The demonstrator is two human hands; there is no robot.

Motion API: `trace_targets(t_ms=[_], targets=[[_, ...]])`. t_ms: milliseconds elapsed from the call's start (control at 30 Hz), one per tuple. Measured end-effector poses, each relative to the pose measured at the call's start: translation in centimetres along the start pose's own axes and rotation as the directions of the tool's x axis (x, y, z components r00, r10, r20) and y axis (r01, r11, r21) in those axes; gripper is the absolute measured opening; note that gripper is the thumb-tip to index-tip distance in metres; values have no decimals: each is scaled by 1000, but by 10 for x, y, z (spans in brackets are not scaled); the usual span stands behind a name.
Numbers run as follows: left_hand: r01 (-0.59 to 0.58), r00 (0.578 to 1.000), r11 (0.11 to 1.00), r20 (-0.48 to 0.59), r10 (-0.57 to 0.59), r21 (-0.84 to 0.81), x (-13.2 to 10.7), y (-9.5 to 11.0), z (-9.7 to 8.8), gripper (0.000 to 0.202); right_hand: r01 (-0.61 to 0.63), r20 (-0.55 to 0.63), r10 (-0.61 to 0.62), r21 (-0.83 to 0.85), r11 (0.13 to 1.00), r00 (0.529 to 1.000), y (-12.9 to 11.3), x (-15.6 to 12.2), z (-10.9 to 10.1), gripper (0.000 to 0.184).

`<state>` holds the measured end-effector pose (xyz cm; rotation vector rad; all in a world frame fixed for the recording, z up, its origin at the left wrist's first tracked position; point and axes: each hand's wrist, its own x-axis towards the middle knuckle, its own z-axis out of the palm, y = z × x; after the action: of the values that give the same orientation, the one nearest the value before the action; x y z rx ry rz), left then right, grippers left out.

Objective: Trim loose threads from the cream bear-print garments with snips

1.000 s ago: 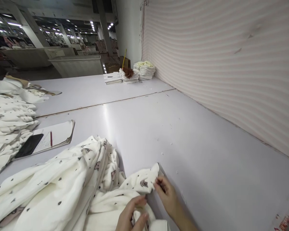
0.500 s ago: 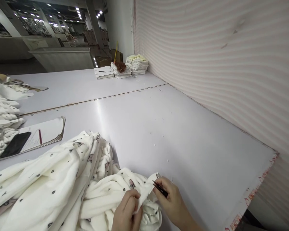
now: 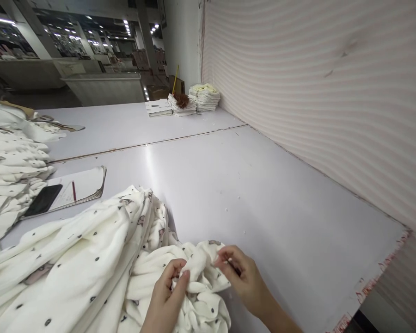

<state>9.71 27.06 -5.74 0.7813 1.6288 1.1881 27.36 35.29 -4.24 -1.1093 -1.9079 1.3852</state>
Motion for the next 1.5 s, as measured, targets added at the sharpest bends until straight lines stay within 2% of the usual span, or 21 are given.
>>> trace_targets(t_ms=[100,167,233,267,333,400,467,500,567,667,733,767,900,933,1000,1100,1233,1500], targets=[[-9,1000,999,-1,9,-35,0,5,3,31,12,145,-6,-35,999,989,-2,-12,-2,5],[-45,998,999,-38,44,-31,-2,8,3,31,-80,126,78,5,997,989,3,-17,3,12],[-105,988,993,-112,109,44,-6,8,2,32,-219,68,209,200,955,976,11,-20,12,19],[-151,979,984,-122,162,95,-10,7,2,29,-273,54,271,322,906,961,14,-21,19,21],[-266,958,948,-59,280,177,-18,3,1,26,-333,57,356,510,793,933,19,-24,34,28],[-363,931,913,35,363,187,-26,-1,2,27,-339,77,374,618,709,924,18,-28,50,35],[-385,923,904,86,376,185,-33,-4,4,25,-310,80,356,690,655,931,13,-33,60,39],[-380,925,904,87,370,195,-35,-5,5,19,-290,65,345,698,655,936,10,-35,63,39],[-364,931,907,70,358,212,-39,-4,5,11,-248,13,309,630,736,951,1,-40,61,37],[-324,945,924,40,323,205,-43,0,4,18,-132,-132,182,321,938,974,-13,-42,48,32],[-288,958,941,63,281,178,-44,3,3,24,-66,-208,97,149,987,973,-22,-39,39,30],[-261,965,952,71,252,159,-44,5,2,26,-53,-216,76,114,992,973,-27,-36,34,29],[-101,995,994,19,101,40,-43,10,-3,33,-48,-109,63,128,991,992,-38,-28,23,15],[-66,998,998,-1,66,9,-43,11,-4,35,-37,-76,45,100,994,996,-38,-29,21,12],[-28,999,999,-25,27,-33,-42,12,-4,37,15,-30,-15,-13,1000,999,-36,-33,18,17],[-14,999,999,-48,12,-36,-42,11,-2,39,149,-12,-156,-225,963,988,-29,-43,19,24],[-20,998,1000,-59,19,-16,-40,6,1,41,312,-15,-350,-416,854,937,-24,-44,25,29],[-16,998,999,-60,14,-47,-37,2,0,40,347,-7,-413,-530,774,911,-27,-40,27,28]])
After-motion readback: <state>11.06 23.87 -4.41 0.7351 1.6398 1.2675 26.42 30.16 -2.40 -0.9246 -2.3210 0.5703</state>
